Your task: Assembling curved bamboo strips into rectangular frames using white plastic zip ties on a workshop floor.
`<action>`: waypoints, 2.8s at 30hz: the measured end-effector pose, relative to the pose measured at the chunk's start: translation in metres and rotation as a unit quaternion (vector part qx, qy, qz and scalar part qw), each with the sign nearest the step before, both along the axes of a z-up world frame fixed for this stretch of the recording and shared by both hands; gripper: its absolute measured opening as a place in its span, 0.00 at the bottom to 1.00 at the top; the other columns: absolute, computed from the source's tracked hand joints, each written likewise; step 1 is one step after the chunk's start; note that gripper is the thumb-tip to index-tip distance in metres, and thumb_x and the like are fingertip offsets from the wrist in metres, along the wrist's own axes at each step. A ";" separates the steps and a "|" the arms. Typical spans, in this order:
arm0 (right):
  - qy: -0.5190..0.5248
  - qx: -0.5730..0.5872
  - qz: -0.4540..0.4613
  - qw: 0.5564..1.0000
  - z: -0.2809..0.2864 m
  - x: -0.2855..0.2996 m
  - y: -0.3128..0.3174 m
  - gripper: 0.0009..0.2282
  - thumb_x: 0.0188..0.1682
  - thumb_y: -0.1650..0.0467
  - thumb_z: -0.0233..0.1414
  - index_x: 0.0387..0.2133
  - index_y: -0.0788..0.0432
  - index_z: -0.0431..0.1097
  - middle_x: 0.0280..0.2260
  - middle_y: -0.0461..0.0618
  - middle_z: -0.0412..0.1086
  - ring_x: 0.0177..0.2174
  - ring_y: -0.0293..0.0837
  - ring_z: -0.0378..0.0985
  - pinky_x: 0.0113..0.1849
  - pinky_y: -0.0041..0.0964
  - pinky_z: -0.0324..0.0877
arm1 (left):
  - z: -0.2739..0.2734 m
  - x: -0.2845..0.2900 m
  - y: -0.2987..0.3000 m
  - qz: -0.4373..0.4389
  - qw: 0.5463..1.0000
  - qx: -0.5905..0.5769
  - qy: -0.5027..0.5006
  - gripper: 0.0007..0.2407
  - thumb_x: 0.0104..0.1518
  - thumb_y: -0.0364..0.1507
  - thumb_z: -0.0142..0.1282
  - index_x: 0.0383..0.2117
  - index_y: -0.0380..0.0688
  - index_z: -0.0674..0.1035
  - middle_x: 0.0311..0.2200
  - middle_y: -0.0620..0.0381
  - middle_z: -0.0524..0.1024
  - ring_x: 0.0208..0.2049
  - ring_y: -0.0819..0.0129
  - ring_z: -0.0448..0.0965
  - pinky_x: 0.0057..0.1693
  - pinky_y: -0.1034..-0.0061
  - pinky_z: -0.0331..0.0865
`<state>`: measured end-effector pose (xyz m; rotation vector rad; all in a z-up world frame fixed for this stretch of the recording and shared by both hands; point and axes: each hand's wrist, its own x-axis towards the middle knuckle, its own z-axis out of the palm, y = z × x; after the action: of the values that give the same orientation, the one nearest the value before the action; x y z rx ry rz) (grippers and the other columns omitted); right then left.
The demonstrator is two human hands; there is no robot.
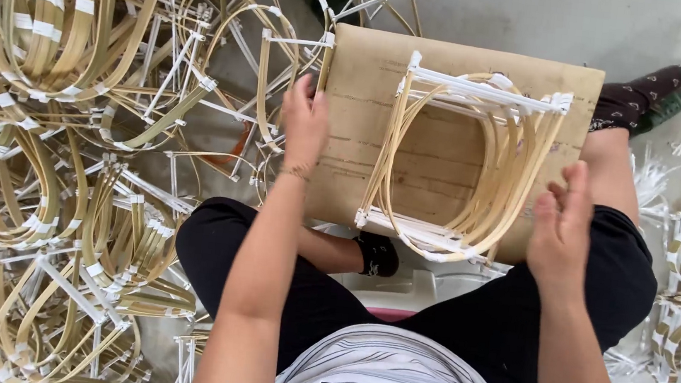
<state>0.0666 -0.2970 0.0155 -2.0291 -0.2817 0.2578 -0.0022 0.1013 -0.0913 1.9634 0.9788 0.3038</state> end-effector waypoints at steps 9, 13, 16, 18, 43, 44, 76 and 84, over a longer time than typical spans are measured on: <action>-0.111 -0.064 -0.020 0.992 0.060 -0.023 0.004 0.25 0.62 0.70 0.52 0.70 0.63 0.54 0.66 0.55 0.57 0.62 0.48 0.65 0.59 0.40 0.66 | 0.000 -0.037 0.036 0.041 0.992 -0.007 0.118 0.09 0.67 0.34 0.43 0.39 0.42 0.73 0.28 0.43 0.77 0.33 0.49 0.82 0.43 0.56 0.72; -0.230 -0.091 0.058 0.967 0.104 -0.037 0.048 0.27 0.57 0.68 0.56 0.68 0.62 0.56 0.65 0.55 0.58 0.60 0.49 0.65 0.58 0.39 0.67 | 0.191 -0.074 0.027 -0.070 0.938 0.336 0.055 0.24 0.57 0.38 0.65 0.54 0.37 0.71 0.40 0.43 0.75 0.37 0.42 0.78 0.42 0.53 0.71; -0.312 -0.055 0.200 0.927 0.148 -0.052 0.101 0.35 0.49 0.61 0.62 0.65 0.65 0.54 0.63 0.62 0.56 0.63 0.58 0.60 0.62 0.49 0.60 | 0.317 -0.109 -0.015 -0.192 0.804 0.534 0.179 0.08 0.71 0.30 0.58 0.54 0.54 0.81 0.34 0.58 0.73 0.30 0.63 0.74 0.45 0.64 0.67; -0.362 -0.018 0.274 0.891 0.177 -0.062 0.140 0.40 0.45 0.57 0.62 0.64 0.67 0.52 0.61 0.65 0.57 0.61 0.60 0.60 0.60 0.53 0.59 | 0.373 -0.124 -0.042 -0.293 0.729 0.614 0.069 0.09 0.68 0.33 0.55 0.47 0.56 0.88 0.31 0.61 0.74 0.34 0.68 0.75 0.52 0.58 0.62; -0.100 -0.043 0.057 0.992 0.114 -0.051 0.016 0.29 0.62 0.72 0.43 0.72 0.65 0.35 0.53 0.58 0.74 0.37 0.42 0.84 0.36 0.32 0.76 | 0.218 -0.094 -0.121 -0.310 0.934 0.021 -0.175 0.30 0.71 0.39 0.49 0.69 0.27 0.54 0.63 0.33 0.67 0.64 0.46 0.71 0.66 0.62 0.64; -0.078 -0.050 0.055 0.994 0.113 -0.049 0.016 0.28 0.62 0.72 0.43 0.72 0.64 0.37 0.53 0.57 0.75 0.36 0.42 0.84 0.36 0.33 0.77 | 0.215 -0.093 -0.123 -0.303 0.939 0.033 -0.162 0.30 0.70 0.39 0.50 0.69 0.28 0.55 0.63 0.32 0.68 0.63 0.44 0.71 0.65 0.61 0.65; -0.101 0.051 -0.064 0.992 0.107 -0.037 0.014 0.21 0.57 0.77 0.53 0.64 0.68 0.64 0.53 0.47 0.64 0.45 0.36 0.72 0.45 0.26 0.70 | 0.189 -0.051 -0.107 -0.229 0.931 -0.275 -0.068 0.20 0.65 0.33 0.51 0.64 0.44 0.71 0.25 0.65 0.71 0.26 0.80 0.71 0.35 0.82 0.69; -0.486 0.093 0.062 0.867 0.109 -0.080 -0.046 0.12 0.37 0.75 0.61 0.33 0.66 0.68 0.39 0.55 0.53 0.33 0.48 0.67 0.33 0.44 0.75 | 0.152 -0.111 -0.093 -0.329 0.806 -0.361 -0.335 0.17 0.70 0.21 0.48 0.65 0.40 0.69 0.51 0.56 0.73 0.52 0.70 0.74 0.61 0.73 0.68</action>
<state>-0.0132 -0.3432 0.1241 -1.7940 -1.0177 -0.7286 -0.1132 0.0078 0.0605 1.2068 -0.1015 0.1595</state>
